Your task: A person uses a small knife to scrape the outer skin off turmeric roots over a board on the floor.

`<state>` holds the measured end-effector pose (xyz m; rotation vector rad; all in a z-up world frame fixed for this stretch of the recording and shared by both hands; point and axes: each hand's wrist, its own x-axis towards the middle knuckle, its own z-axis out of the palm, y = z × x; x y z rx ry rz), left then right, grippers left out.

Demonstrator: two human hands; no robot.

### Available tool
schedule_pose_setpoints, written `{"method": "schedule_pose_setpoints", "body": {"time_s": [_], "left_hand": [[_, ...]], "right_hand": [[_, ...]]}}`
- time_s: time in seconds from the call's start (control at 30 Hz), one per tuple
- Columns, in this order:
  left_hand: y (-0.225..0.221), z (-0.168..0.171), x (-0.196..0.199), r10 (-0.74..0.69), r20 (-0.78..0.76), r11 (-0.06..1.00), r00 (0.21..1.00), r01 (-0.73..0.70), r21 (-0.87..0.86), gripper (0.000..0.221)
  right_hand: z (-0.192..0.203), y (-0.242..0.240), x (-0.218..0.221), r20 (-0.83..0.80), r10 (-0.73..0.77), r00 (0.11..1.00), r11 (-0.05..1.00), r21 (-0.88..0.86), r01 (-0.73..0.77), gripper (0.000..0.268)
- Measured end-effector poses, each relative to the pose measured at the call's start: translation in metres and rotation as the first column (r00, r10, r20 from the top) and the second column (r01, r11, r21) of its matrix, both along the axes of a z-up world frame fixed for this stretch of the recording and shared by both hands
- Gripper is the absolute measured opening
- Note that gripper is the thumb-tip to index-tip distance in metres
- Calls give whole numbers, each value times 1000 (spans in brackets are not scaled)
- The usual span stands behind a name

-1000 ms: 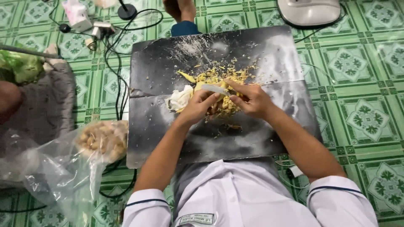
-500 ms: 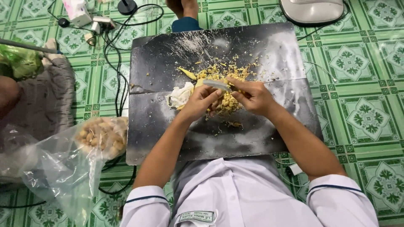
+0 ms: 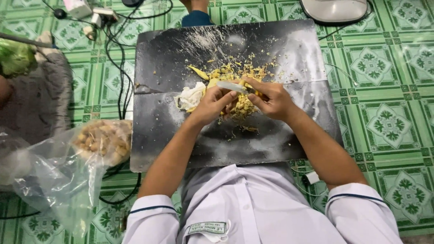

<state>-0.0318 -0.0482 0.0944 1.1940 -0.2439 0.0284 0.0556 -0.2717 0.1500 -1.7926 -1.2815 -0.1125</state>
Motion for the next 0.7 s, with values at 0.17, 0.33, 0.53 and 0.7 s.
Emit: {"method": "schedule_pose_setpoints", "body": {"time_s": [0.17,0.33,0.53,0.7], "left_hand": [[-1,18,-4,-41,36,999,999,40,29,31],[0,11,-2,-35,15,999,999,34,40,29],[-4,22,-5,-24,8,999,1000,24,-35,29],[-2,16,-2,-36,1,999,999,36,-31,29]], "right_hand": [[8,2,1,4,-1,1000,1000,-12,1,41],[5,2,-1,34,0,999,999,-36,2,48],[16,1,-1,32,-13,999,996,-86,16,45],[5,-1,6,6,-6,1000,987,-158,7,52]]}}
